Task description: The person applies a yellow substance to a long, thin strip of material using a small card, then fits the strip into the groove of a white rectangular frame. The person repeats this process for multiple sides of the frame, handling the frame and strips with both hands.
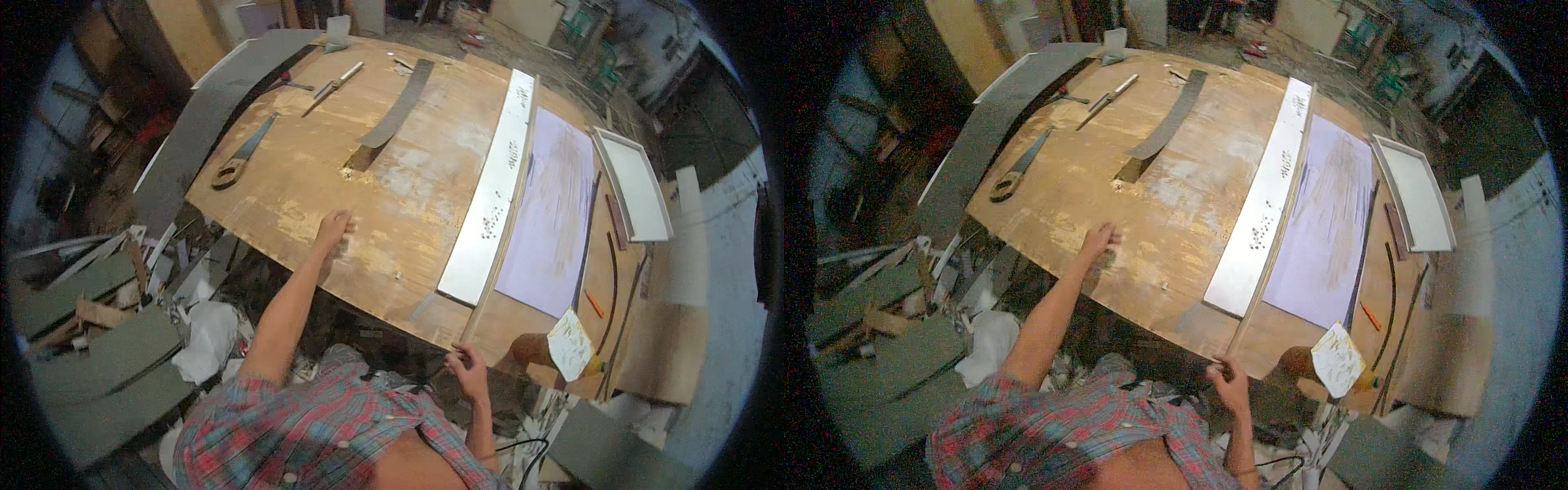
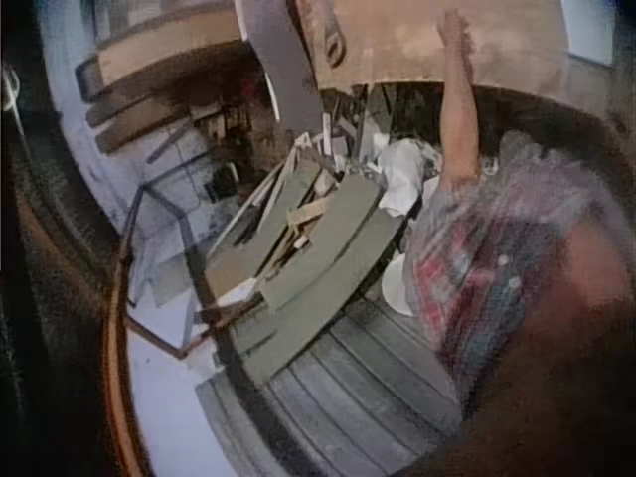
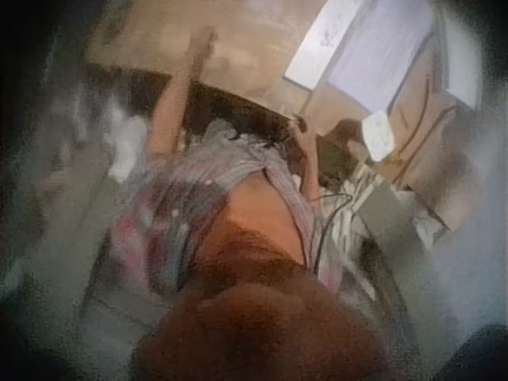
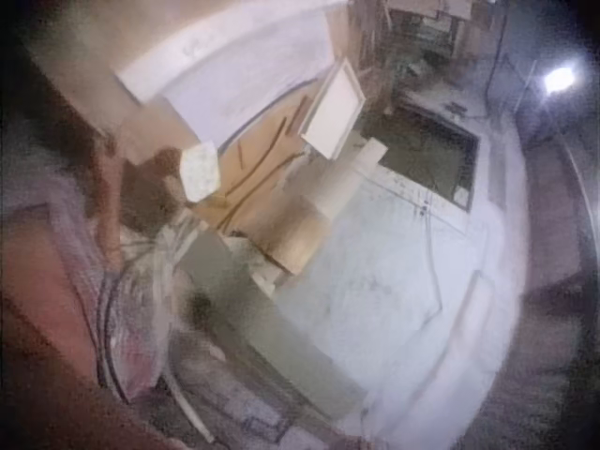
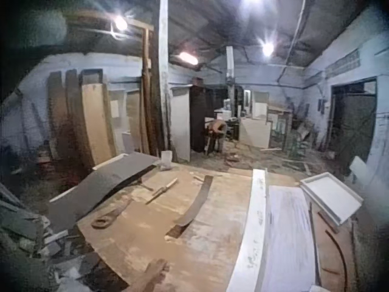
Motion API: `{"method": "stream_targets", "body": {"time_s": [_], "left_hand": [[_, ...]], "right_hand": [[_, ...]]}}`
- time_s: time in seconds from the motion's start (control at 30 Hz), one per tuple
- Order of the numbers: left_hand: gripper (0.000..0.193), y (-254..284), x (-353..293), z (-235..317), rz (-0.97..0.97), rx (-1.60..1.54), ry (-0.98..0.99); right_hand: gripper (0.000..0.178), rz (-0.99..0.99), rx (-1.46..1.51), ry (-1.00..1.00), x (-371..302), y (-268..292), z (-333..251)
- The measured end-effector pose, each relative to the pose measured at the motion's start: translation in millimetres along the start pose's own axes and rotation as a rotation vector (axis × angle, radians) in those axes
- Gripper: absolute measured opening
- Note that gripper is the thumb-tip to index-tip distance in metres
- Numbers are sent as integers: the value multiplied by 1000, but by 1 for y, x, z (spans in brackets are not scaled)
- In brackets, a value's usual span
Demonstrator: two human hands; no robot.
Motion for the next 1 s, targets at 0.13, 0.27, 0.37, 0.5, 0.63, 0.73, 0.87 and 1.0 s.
{"method": "stream_targets", "body": {"time_s": [0.13, 0.27, 0.37, 0.5, 0.63, 0.73, 0.87, 1.0], "left_hand": [[59, -29, 122, 17, -51, -113, 157], [57, -72, 180, 65, -115, -153, 183], [42, -72, 247, 48, -13, -407, 135], [24, -78, 248, 44, -8, -629, -69], [24, -65, 164, 40, -193, -592, -213], [29, -44, 66, 40, -320, -900, -91], [32, 14, -44, 36, -554, -732, 10], [30, 74, -96, 2, -702, -510, 93]], "right_hand": [[37, 421, 118, -4, -44, -14, -12], [37, 658, 192, -52, -68, -60, -2], [34, 475, -69, -51, -56, -95, -2], [36, 400, -238, -130, -46, -137, -25], [36, 407, -105, -55, -12, -167, -41], [36, 389, 29, 8, 28, -188, -61], [48, 349, -118, 216, 98, -195, -45], [58, 344, 604, 16, 133, -208, -116]]}}
Point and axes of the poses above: each hand's wrist, its own x-axis towards the middle knuckle, its own y-axis out of the back of the hand, z = x × y, the point moved 3 cm from there along x, towards the middle knuckle
